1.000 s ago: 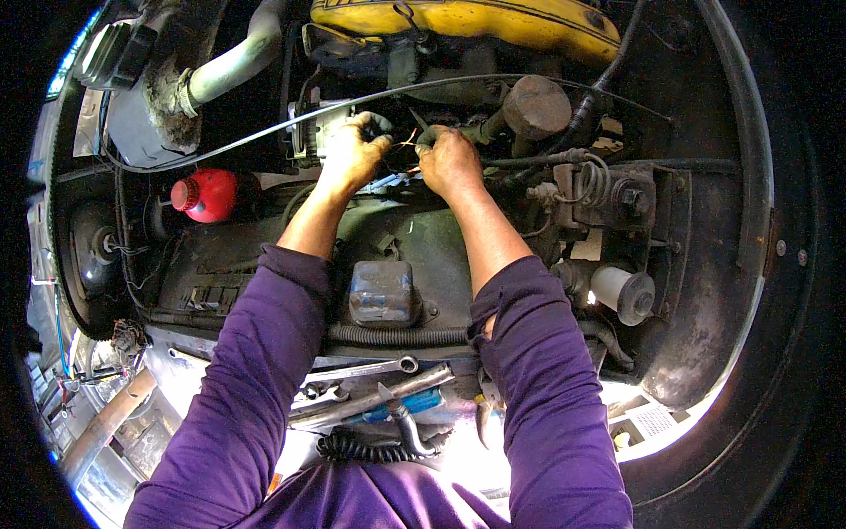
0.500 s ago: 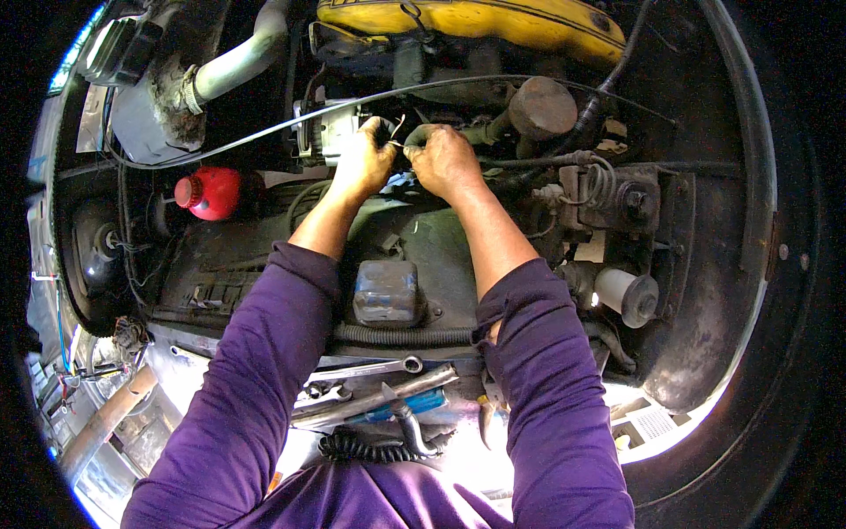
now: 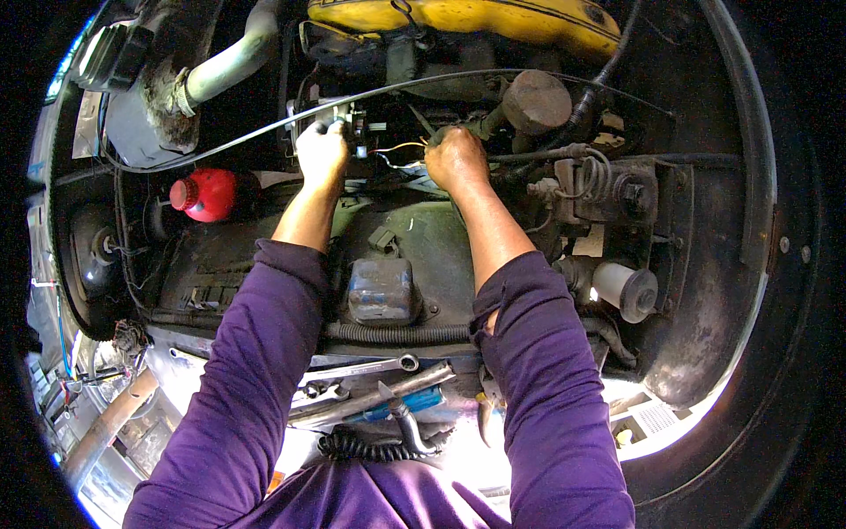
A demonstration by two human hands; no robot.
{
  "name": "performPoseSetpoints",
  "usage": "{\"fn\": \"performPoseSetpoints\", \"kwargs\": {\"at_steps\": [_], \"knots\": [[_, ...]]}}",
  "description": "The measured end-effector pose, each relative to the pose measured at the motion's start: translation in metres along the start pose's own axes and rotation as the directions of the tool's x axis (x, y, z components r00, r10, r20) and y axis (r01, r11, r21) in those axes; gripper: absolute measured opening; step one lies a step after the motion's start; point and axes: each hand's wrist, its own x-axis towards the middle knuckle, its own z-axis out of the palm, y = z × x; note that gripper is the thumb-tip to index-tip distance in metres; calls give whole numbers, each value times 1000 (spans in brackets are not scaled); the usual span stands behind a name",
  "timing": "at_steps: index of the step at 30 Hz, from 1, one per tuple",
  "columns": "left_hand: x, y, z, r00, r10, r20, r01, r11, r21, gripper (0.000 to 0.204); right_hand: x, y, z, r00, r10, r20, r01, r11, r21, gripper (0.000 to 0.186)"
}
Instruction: The person works on a car engine with the hood open, manipulating wires and components near the alternator. They use pliers and other hand tools to adjust connections and parts within the engine bay. Another person briefly appears holding tools and a plastic bag.
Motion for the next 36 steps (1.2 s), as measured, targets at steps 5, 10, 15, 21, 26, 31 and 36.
{"fn": "performPoseSetpoints", "kwargs": {"at_steps": [5,10,15,21,26,31,36], "knots": [[-3,5,6,920,-61,386,158,962,-224,19,-1,-2,0,998,-64,3,64,997,42,22],[-1,5,5,871,-60,487,105,992,-66,21,0,-1,2,996,-86,-12,86,996,31,22],[-2,5,7,874,145,464,-148,989,-29,27,0,-2,2,993,-116,-1,116,992,55,22],[12,18,-10,822,-161,546,368,882,-295,17,0,-3,-1,992,-127,7,127,991,30,20],[7,27,-11,855,-129,503,352,856,-379,14,0,-6,-3,995,-98,23,97,995,20,18],[3,27,-3,868,-50,493,194,950,-245,18,-5,-14,-10,982,-164,92,162,986,30,18],[0,21,4,851,76,520,2,989,-147,18,-6,-22,-16,943,-261,205,261,965,28,17]]}}
